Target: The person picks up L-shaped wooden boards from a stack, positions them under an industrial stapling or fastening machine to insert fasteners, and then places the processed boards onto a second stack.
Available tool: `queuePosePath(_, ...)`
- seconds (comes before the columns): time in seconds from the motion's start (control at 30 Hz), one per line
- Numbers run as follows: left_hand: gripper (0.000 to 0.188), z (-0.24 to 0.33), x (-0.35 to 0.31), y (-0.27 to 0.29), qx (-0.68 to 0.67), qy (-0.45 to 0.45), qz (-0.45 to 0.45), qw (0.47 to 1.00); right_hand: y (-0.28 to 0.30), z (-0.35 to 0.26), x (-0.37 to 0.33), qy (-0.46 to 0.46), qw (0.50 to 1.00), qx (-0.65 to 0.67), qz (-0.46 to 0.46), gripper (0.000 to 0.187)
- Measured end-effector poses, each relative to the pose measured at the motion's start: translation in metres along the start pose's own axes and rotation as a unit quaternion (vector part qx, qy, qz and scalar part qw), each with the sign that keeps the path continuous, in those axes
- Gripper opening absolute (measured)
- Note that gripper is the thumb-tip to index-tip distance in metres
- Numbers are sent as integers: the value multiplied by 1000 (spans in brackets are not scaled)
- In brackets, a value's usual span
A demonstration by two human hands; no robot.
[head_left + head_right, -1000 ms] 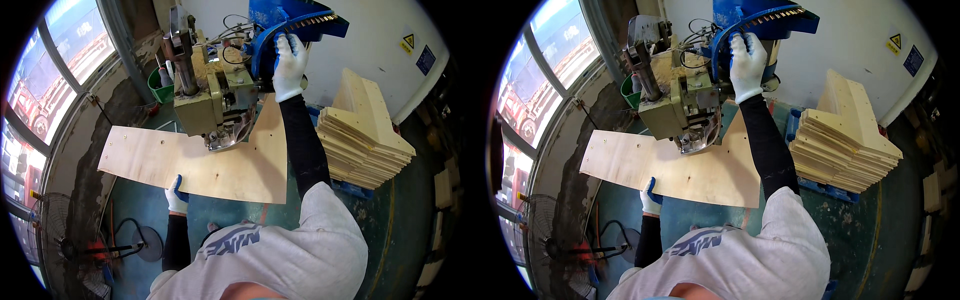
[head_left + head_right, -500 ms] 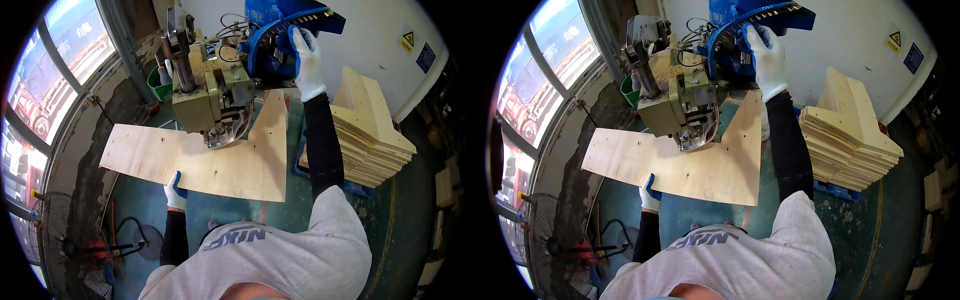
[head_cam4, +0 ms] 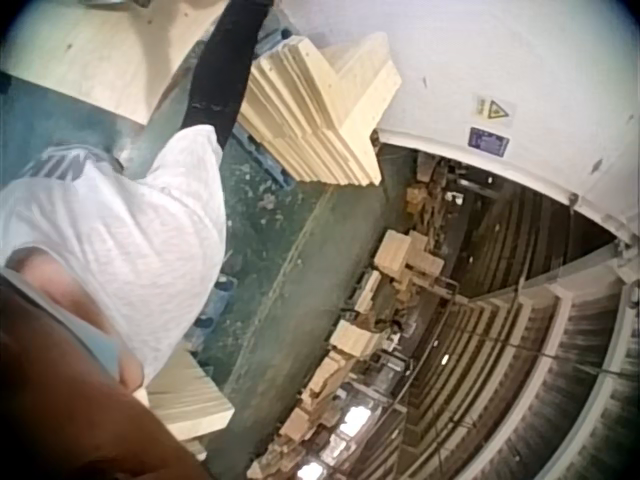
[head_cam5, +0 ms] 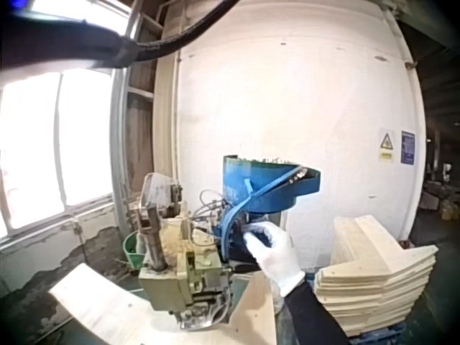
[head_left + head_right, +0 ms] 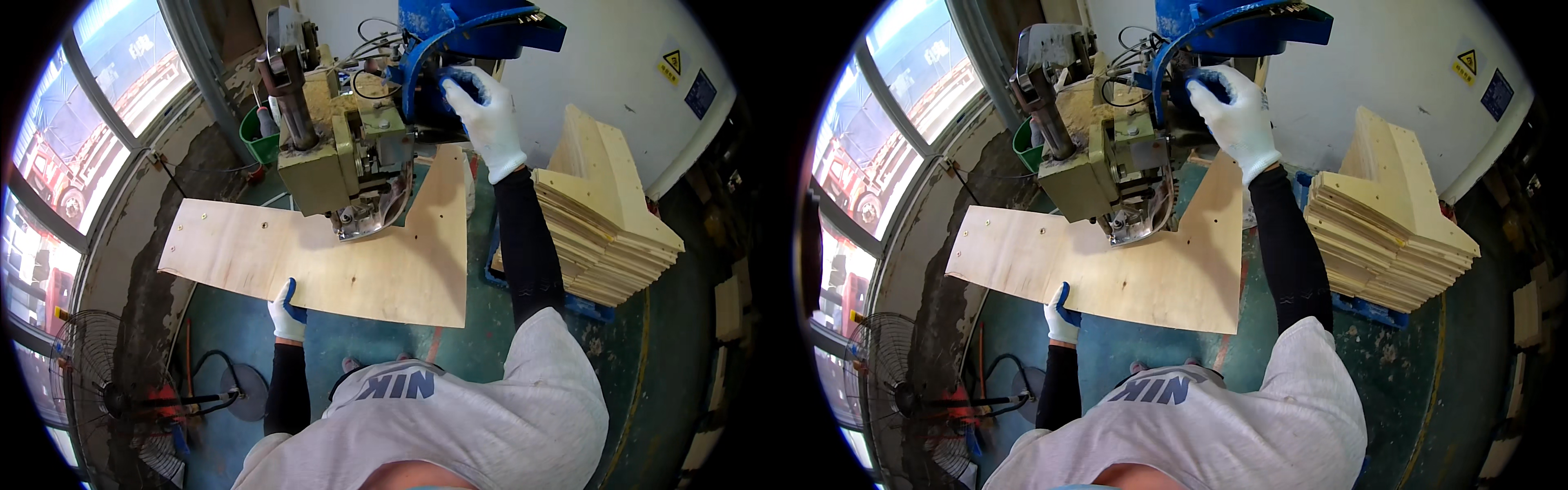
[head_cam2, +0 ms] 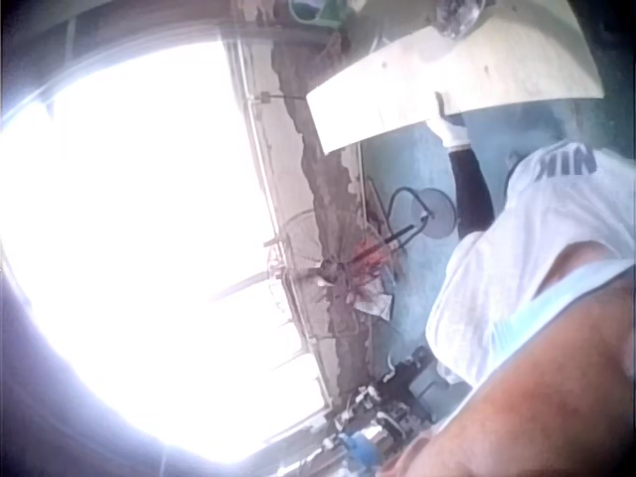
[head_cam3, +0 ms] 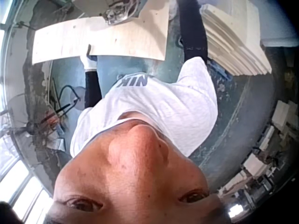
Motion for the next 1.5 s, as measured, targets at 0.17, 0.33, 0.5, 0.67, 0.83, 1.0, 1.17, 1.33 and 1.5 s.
queuePosePath(0.17,42,5,-3,0,8,-7,12,1000,42,17,-28,86,974,82,194,18)
queuePosePath(0.33,39,5,1,6,9,-4,14,1000,108,85,-96,34,942,20,334,20)
queuePosePath(0.5,29,11,1,-4,22,22,-8,999,135,220,-221,-294,931,-63,205,35)
queuePosePath(0.67,23,9,18,21,29,32,-22,999,54,235,-303,-483,856,99,155,51)
queuePosePath(0.83,27,36,25,58,64,68,-67,993,10,161,-344,-461,835,154,260,47)
queuePosePath(1.0,32,94,21,155,47,107,-6,993,-79,150,-395,-406,850,181,282,43)
queuePosePath(1.17,37,144,52,173,80,57,-33,995,-134,156,-383,-364,854,247,279,29)
queuePosePath(1.33,35,151,92,196,64,84,-36,994,-167,159,-372,-365,844,254,300,28)
queuePosePath(1.5,34,145,114,202,51,76,-34,995,-194,170,-348,-363,888,112,258,29)
Point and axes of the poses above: each hand's wrist, its own x-axis towards the middle knuckle, its own y-axis out of the back of the hand, z = x × y, the point moved 5 cm from there along x, towards the middle knuckle, and after that the axes turned 9 degrees about x, right-handed, at the moved point
